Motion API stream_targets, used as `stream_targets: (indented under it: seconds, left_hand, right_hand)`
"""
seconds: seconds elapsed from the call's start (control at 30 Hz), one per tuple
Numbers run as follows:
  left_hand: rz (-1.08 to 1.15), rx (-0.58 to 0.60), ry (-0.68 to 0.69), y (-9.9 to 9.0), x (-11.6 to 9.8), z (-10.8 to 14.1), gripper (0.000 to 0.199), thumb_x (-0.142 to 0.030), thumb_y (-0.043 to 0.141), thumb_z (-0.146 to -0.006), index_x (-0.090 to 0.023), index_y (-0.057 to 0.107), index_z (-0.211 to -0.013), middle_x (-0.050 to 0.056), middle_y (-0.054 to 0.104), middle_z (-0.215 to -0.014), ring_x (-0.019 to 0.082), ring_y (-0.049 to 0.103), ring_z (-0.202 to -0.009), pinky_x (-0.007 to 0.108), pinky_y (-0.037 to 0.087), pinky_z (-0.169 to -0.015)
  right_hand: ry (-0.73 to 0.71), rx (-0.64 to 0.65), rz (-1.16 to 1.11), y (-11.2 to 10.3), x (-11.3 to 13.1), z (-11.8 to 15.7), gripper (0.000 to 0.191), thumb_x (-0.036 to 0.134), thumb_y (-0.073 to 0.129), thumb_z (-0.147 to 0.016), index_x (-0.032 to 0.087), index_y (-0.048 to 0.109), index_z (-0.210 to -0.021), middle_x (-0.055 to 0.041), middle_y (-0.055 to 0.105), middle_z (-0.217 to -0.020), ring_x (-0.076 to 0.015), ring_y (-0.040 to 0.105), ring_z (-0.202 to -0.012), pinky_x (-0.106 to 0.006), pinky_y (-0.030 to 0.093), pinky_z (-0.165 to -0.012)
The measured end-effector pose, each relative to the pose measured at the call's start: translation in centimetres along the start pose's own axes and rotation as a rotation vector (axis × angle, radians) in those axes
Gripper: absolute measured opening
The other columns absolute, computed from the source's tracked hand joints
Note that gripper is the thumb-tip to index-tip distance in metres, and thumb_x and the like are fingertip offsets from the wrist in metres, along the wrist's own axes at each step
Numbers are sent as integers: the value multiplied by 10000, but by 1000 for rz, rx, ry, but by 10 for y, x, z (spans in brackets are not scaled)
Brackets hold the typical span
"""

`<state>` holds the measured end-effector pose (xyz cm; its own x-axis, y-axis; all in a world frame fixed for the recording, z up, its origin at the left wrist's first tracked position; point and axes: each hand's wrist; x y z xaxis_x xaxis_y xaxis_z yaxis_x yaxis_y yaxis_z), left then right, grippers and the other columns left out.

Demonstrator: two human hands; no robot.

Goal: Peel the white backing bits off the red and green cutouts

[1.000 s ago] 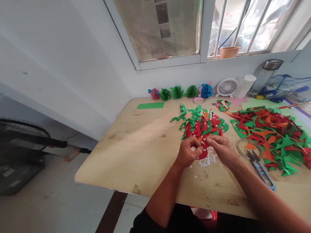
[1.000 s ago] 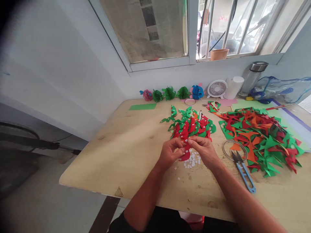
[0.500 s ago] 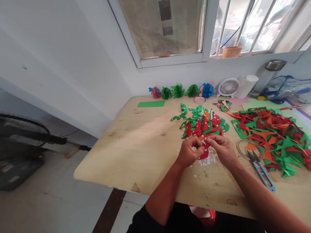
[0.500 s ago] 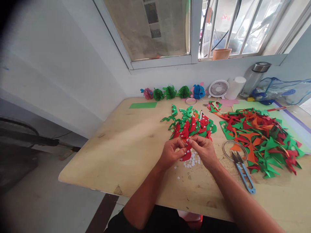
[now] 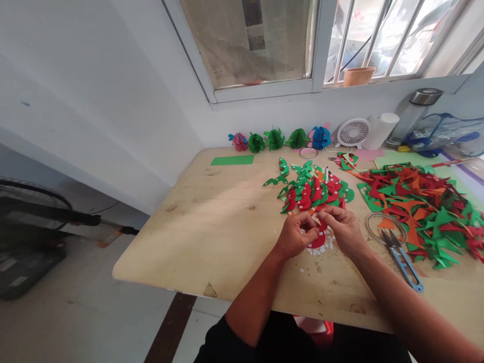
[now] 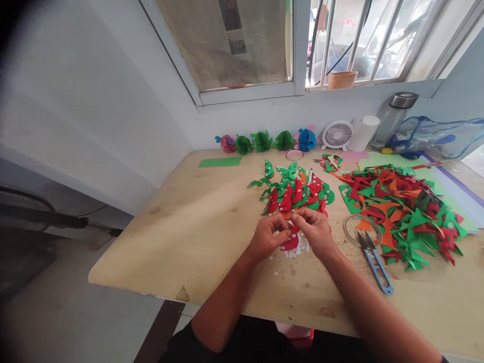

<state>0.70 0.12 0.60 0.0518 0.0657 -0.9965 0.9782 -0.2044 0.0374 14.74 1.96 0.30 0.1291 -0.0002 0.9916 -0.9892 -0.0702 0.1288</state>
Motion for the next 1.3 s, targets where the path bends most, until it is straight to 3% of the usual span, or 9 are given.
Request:
stream_targets:
  seconds: [0.23,0.43,1.03,1.3]
  left_hand:
    - [158,-111,-113,-3,-3,-4,168,-223,638,-631,-158,490,-585,-21,551,-502,85,490,-468,216,380,-506]
    - [210,-173,-120,-4,-3,-5,178,-246,665,-630,-153,514,-608,-21,575,-502,93,528,-477,219,415,-523]
    - [129,-167,-151,-6,5,-7,148,-279,664,-654,-139,616,-651,-7,601,-556,106,558,-503,227,436,-521]
    - [161,-295,-125,-7,1,-7,132,-266,657,-653,-140,617,-652,-13,594,-525,104,554,-493,224,436,-523]
  right_hand:
    - [55,121,-25,-2,-1,-2,248,413,621,-764,179,633,-681,11,568,-624,-118,481,-601,-242,387,-592]
    - [59,92,92,3,5,0,264,440,677,-685,181,631,-705,7,588,-623,-119,486,-579,-238,382,-550]
    - [29,77,204,2,9,-1,310,472,673,-665,169,612,-685,8,568,-604,-114,465,-546,-244,364,-519]
    - [53,94,215,5,11,0,321,487,635,-689,167,612,-694,17,559,-583,-104,436,-514,-236,325,-494]
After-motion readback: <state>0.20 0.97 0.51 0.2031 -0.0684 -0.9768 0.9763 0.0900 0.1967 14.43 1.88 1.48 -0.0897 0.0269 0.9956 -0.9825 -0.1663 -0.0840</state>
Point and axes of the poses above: each hand's wrist, its own z-axis away from the middle knuckle, its own y-axis out of the palm, x = y × z
